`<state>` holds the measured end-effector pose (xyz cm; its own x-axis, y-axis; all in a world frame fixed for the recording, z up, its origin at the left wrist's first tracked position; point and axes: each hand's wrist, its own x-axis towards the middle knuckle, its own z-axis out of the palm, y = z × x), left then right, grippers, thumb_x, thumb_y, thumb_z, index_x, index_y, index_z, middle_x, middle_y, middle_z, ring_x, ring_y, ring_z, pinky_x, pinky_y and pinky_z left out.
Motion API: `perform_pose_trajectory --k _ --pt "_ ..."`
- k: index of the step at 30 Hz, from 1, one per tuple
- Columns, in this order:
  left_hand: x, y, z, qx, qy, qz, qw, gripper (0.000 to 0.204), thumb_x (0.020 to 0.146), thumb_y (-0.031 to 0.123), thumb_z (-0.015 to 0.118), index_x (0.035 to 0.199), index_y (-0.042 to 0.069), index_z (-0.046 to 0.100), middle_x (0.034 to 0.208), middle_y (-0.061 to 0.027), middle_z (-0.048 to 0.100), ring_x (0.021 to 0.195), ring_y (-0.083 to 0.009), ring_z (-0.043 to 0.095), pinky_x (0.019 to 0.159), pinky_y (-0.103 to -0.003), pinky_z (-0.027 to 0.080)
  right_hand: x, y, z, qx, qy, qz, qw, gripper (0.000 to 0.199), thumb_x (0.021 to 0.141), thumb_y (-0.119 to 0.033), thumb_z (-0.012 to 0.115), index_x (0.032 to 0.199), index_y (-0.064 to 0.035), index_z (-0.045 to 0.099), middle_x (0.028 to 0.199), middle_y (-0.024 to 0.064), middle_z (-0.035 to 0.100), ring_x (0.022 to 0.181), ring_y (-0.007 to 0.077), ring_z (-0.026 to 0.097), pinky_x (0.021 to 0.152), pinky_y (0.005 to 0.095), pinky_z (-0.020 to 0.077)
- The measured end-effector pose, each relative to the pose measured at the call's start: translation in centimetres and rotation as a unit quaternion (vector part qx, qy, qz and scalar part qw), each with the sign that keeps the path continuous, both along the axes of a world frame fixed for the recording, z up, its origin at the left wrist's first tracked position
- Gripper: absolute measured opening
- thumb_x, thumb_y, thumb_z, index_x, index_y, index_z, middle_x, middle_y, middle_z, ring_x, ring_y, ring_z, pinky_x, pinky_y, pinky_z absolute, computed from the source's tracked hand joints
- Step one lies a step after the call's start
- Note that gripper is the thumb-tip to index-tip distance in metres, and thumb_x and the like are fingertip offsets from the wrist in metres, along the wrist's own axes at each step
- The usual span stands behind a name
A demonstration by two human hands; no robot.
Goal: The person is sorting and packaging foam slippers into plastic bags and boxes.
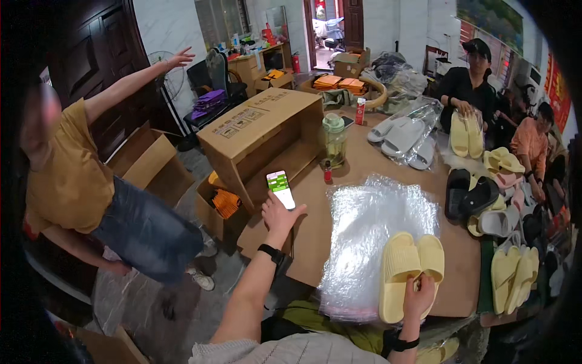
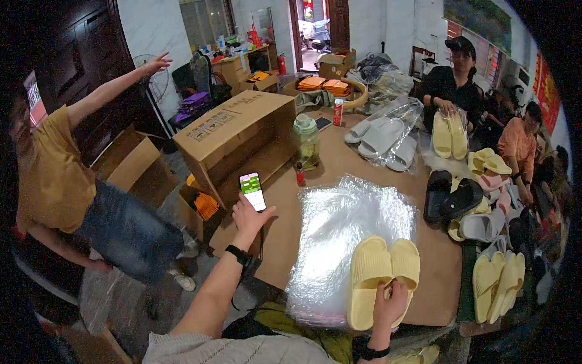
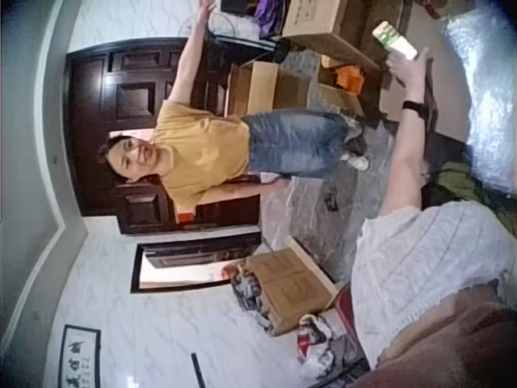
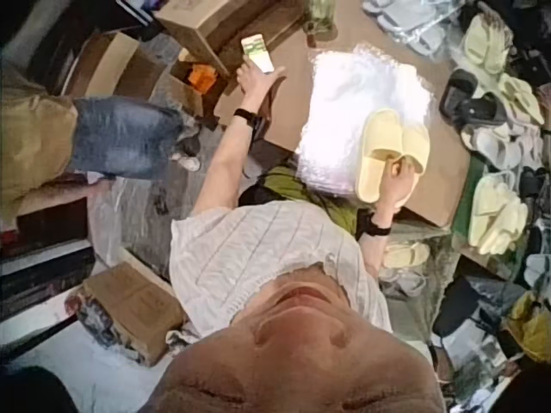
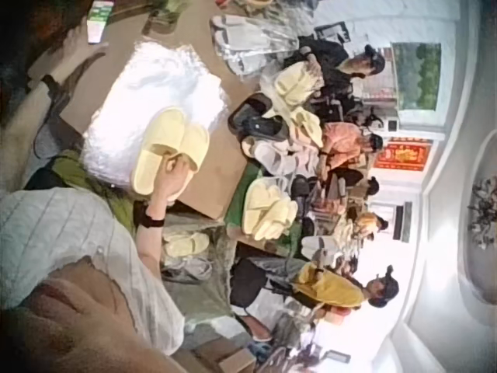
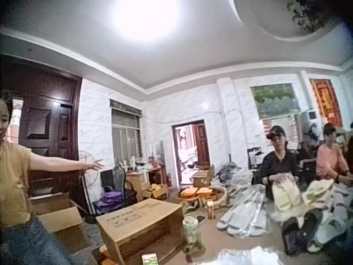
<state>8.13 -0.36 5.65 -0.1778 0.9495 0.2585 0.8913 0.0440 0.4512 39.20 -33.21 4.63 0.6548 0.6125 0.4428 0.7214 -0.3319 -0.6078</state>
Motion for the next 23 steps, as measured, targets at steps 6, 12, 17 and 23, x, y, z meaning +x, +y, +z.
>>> perform_pose_trajectory --k 6,12,17,23 --pt "1.4 2.0 -0.2 -0.02 0.039 0.031 0.999 0.12 0.061 0.055 0.089 0.147 -0.005 0.03 0.125 -0.0256 0.055 0.115 -0.0407 0.053 0.095 -0.051 0.048 0.4 -0.1 -0.6 0.013 0.004 -0.007 1.0 0.025 0.083 -0.017 0.074 0.095 0.0015 0.063 0.082 0.0101 0.049 0.072 0.026 0.05 0.066 0.0389 0.0429" --pt "-0.1 3.6 -1.7 -0.048 0.003 0.049 0.998 0.119 0.057 0.051 0.088 0.144 -0.008 0.031 0.123 -0.0258 0.056 0.116 -0.0418 0.055 0.098 -0.05 0.048 -0.1 0.1 0.1 0.025 0.02 0.003 0.999 0.025 0.083 -0.017 0.074 0.095 0.0013 0.062 0.083 0.0103 0.05 0.073 0.0262 0.051 0.066 0.0392 0.0431" --pt "-1.4 3.3 -2.0 -0.036 -0.083 -0.001 0.996 0.11 0.056 0.042 0.087 0.135 -0.012 0.034 0.12 -0.032 0.055 0.115 -0.0466 0.055 0.1 -0.048 0.048 0.4 0.2 -0.7 0.007 0.011 0.017 1.0 0.026 0.084 -0.018 0.073 0.098 0.0012 0.062 0.084 0.0108 0.051 0.074 0.0269 0.051 0.066 0.0399 0.0433" --pt "0.2 -4.1 1.1 0.055 -0.151 -0.172 0.972 0.111 0.061 0.032 0.088 0.144 -0.008 0.024 0.133 -0.0339 0.046 0.126 -0.0473 0.046 0.106 -0.051 0.043 1.4 -0.8 0.3 -0.031 0.02 0.028 0.999 0.038 0.08 -0.024 0.077 0.104 0.0009 0.062 0.086 0.0117 0.052 0.079 0.0285 0.053 0.069 0.0417 0.0445"
